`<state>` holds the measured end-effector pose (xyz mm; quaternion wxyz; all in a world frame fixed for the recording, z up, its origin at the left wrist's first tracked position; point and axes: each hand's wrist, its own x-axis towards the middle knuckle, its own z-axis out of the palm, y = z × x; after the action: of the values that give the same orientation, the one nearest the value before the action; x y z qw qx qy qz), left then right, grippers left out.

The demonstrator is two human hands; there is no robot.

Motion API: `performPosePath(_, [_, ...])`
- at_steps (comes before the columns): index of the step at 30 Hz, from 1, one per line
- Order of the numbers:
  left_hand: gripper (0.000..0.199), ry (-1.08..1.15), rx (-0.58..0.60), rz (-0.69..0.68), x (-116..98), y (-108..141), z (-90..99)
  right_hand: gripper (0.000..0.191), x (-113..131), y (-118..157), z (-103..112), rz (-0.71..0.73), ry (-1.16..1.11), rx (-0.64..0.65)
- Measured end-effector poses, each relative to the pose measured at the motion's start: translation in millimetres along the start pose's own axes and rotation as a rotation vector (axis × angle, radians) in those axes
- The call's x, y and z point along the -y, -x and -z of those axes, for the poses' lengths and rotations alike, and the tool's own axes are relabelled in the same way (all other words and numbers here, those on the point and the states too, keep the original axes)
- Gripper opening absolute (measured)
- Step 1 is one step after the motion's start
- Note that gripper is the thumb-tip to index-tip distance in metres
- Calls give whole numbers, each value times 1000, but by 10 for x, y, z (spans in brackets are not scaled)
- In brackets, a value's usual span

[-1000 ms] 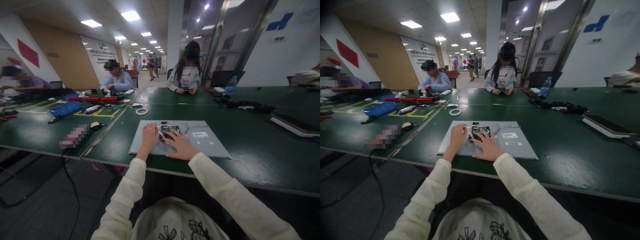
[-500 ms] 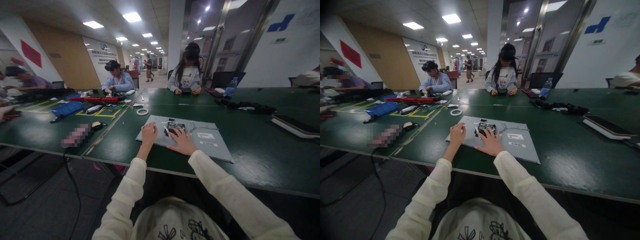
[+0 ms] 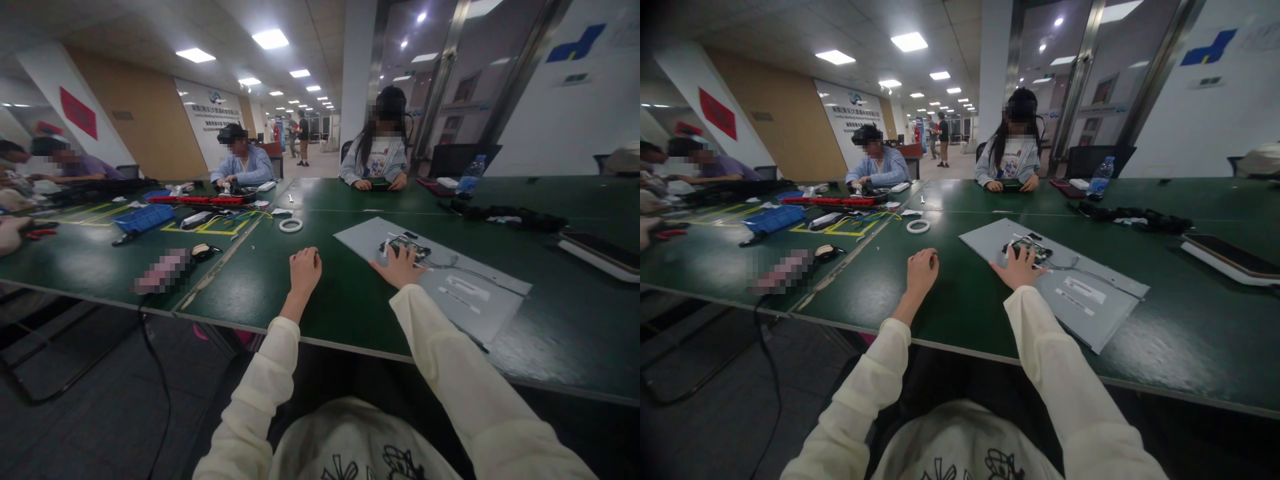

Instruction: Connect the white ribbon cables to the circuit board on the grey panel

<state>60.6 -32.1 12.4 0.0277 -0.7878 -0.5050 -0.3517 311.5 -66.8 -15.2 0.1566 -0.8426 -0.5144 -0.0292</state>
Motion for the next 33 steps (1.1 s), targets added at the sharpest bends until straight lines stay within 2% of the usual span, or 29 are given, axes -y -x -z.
performPosePath(6, [18,2,4,-13,20,5,-15,79,-396,-209,-9,-271,-1,-113])
performPosePath(16, [18,-10,23,-51,29,3,3,79,-1200,-371,59,-531,51,-220])
performPosePath(23, [18,11,48,-48,45,-4,-12,81,-1658,-468,81,-622,78,-245])
performPosePath(33, [18,18,56,-56,42,-9,-2,91,-2065,-538,133,-695,53,-250])
